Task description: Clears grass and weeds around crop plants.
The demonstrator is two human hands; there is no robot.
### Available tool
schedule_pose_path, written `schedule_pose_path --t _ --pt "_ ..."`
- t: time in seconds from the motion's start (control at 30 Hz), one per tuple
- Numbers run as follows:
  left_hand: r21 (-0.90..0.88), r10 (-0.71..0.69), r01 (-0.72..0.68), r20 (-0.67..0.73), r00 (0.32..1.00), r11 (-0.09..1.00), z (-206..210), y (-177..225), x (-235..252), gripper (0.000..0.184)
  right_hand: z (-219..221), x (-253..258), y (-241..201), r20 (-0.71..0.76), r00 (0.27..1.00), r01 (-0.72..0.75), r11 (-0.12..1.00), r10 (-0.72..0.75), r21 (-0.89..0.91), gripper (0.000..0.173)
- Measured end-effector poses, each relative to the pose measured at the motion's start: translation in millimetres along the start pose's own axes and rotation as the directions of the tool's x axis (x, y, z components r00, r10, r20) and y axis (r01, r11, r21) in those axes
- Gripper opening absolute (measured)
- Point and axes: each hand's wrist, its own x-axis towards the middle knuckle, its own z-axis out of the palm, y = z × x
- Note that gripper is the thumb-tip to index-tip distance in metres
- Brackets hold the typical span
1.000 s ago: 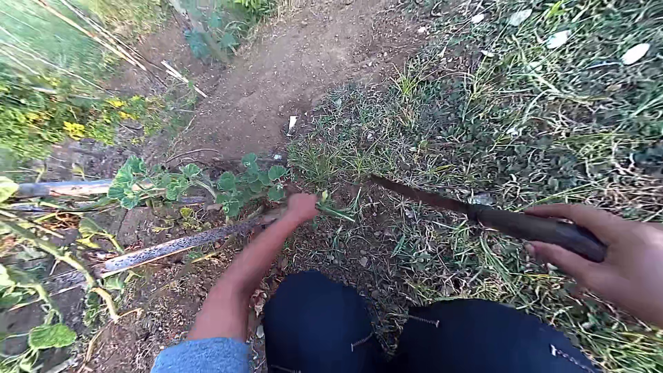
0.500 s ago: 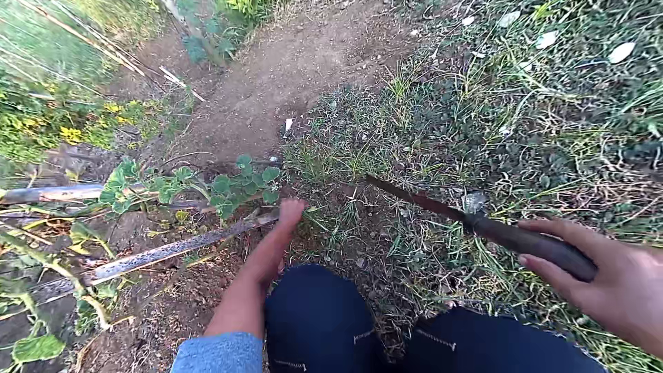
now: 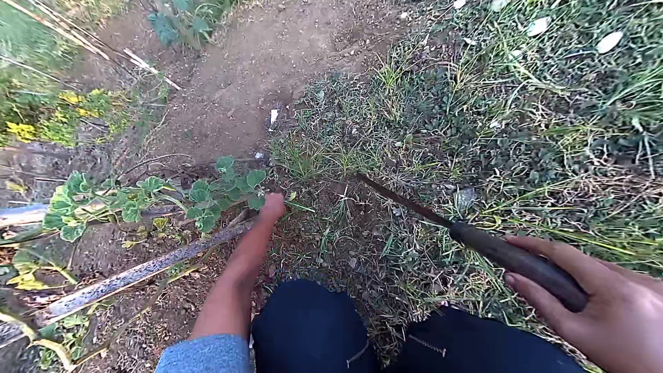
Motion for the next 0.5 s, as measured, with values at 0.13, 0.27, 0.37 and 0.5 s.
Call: schedule_pose_path --t 0.13,0.27,0.37,0.5 --pt "-0.051 0.212 -0.208 0.072 0.975 0.977 15 18 -34 0.030 -3 1 4 0.045 0.999 -0.010 0.999 0.008 0.032 0.054" --pt "-0.038 0.455 -0.464 0.280 0.845 0.885 5 48 -69 0.032 -7 3 4 0.079 0.997 -0.019 0.999 0.016 0.030 0.053" --pt "0.038 0.287 -0.288 0.024 0.958 0.957 -14 46 -37 0.028 -6 3 2 0.076 0.997 -0.015 1.000 0.013 0.022 0.055" --pt "0.090 0.073 -0.062 -0.117 0.990 0.994 -32 23 13 0.024 -4 -2 -7 0.024 1.000 -0.015 1.000 0.015 -0.003 0.055"
